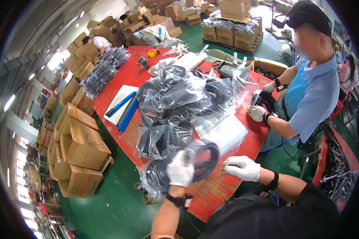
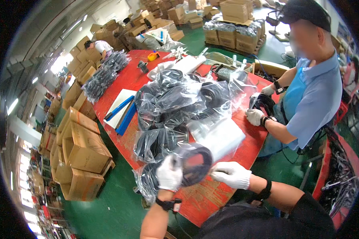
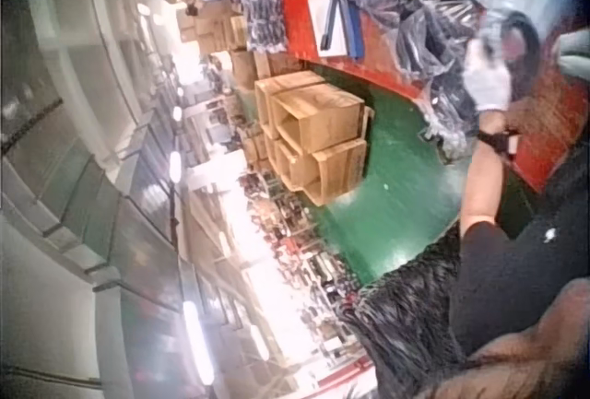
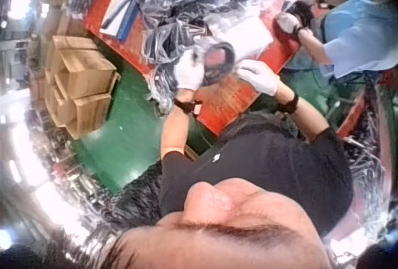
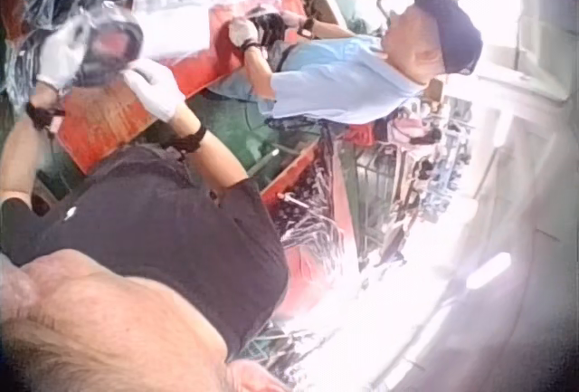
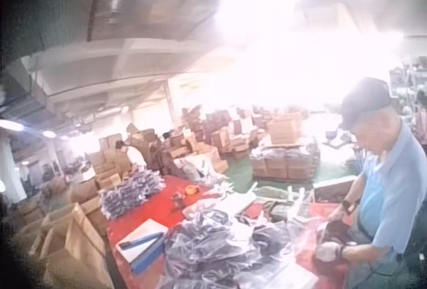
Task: The worker is coiling and packaging black cables into clear plastic bags at an assembly station.
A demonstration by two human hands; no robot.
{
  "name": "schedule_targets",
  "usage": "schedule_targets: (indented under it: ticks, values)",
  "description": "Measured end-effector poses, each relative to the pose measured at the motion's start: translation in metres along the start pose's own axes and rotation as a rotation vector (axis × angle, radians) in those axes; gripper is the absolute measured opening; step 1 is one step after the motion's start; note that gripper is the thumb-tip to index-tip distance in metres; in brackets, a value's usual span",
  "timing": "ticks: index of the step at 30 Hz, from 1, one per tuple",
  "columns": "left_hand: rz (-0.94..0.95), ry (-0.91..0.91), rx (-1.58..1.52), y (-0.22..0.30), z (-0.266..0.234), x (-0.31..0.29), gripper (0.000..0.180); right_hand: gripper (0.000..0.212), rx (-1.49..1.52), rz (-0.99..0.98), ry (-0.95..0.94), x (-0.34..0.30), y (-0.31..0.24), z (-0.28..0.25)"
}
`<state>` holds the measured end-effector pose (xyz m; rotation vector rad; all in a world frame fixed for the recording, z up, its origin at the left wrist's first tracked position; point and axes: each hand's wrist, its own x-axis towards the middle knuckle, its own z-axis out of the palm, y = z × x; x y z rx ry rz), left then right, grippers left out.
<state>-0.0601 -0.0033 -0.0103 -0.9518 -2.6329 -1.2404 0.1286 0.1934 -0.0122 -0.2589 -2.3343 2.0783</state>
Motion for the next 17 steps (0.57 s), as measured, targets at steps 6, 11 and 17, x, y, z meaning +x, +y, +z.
schedule_targets:
  ticks: [6,11,17]
  values:
    - [0.133,0.277,0.572,-0.005,-0.049,0.088,0.050,0.031,-0.441,0.264,0.328,-0.112,0.085,-0.044]
    - [0.144,0.110,0.825,-0.073,0.029,0.128,0.074,0.041,-0.372,0.707,0.522,-0.213,0.140,-0.024]
    - [0.013,-0.209,0.921,-0.093,0.219,0.130,0.067,0.046,-0.317,1.060,0.665,-0.326,0.160,0.009]
